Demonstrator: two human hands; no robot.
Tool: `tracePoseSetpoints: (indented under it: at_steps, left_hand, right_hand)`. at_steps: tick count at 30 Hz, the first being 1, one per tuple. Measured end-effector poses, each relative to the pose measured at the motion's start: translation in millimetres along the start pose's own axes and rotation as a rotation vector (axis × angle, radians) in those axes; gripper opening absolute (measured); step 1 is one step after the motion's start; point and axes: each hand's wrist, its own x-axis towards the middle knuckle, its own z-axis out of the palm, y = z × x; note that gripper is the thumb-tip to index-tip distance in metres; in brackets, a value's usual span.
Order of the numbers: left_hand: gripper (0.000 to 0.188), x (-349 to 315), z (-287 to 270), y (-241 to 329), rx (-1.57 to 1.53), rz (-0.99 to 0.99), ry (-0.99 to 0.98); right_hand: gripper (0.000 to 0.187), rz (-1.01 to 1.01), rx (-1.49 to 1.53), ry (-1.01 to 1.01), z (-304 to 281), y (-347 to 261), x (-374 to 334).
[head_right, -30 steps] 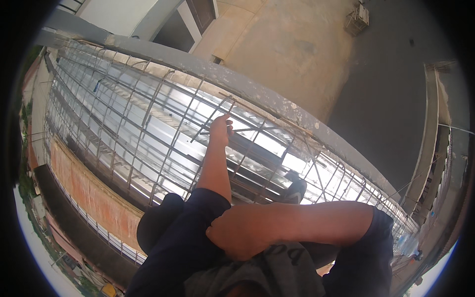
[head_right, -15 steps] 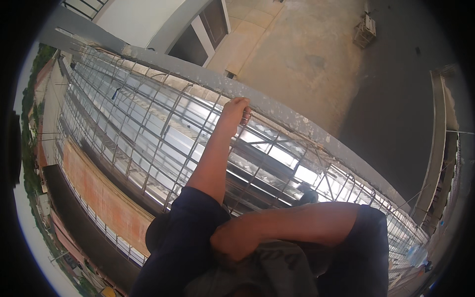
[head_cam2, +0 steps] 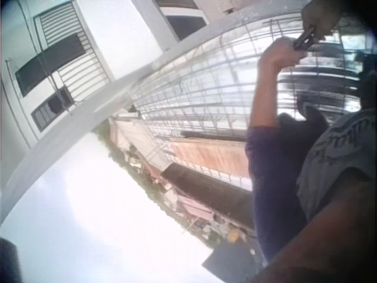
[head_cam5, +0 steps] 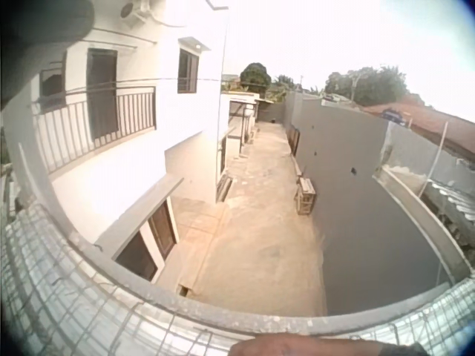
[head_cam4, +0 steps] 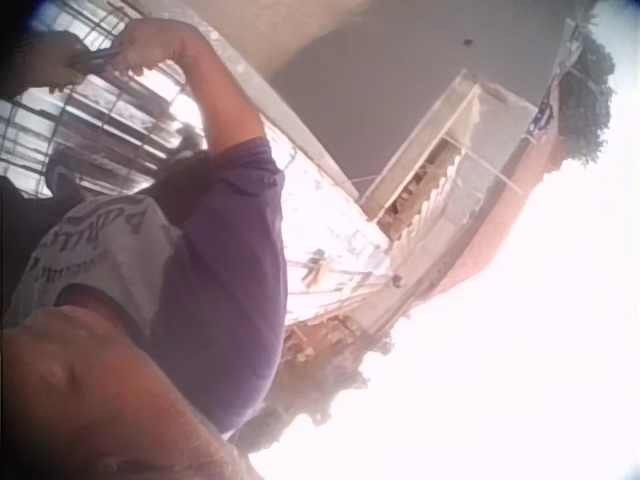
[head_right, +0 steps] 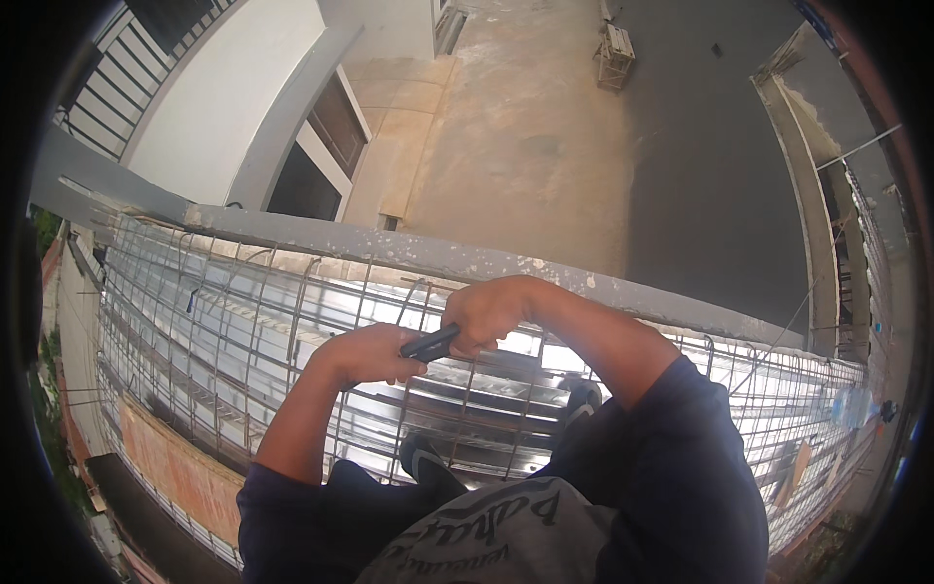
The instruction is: The person secures metal scaffolding poles by tying them together with wire. They use pliers to twist and tighten the wire at multiple junctions on the scaffolding structure.
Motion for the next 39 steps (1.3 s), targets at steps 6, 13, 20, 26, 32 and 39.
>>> tracePoseSetpoints:
  at_steps: [6,13,20,26,32,39]
  left_hand:
    - [0.038,51,50,2,0.379,0.081,0.135]
    - [0.071,96,6,-39,0.040,0.126,0.344]
    - [0.034,227,100,-138,-1.084,-0.094,0.941]
    - [0.046,247,162,-103,-1.097,-0.115,0.615]
    - [0.042,279,154,-94,-0.780,-0.069,0.742]
    - [0.034,299,154,-103,-0.998,-0.068,0.608]
  right_hand:
    - [0.027,0.031,-0.374,0.125,60,54,43]
    - [0.018,0.321,-0.044,0.101,62,91,38]
    - [0.062,0.563,-0.070,0.303,61,142,-8]
    - [0.042,0.861,-0.520,0.315,81,168,1]
    - [0.047,0.924,-0.729,0.414,95,159,36]
    - [0.050,0.826,-0.844,0.457,78,142,54]
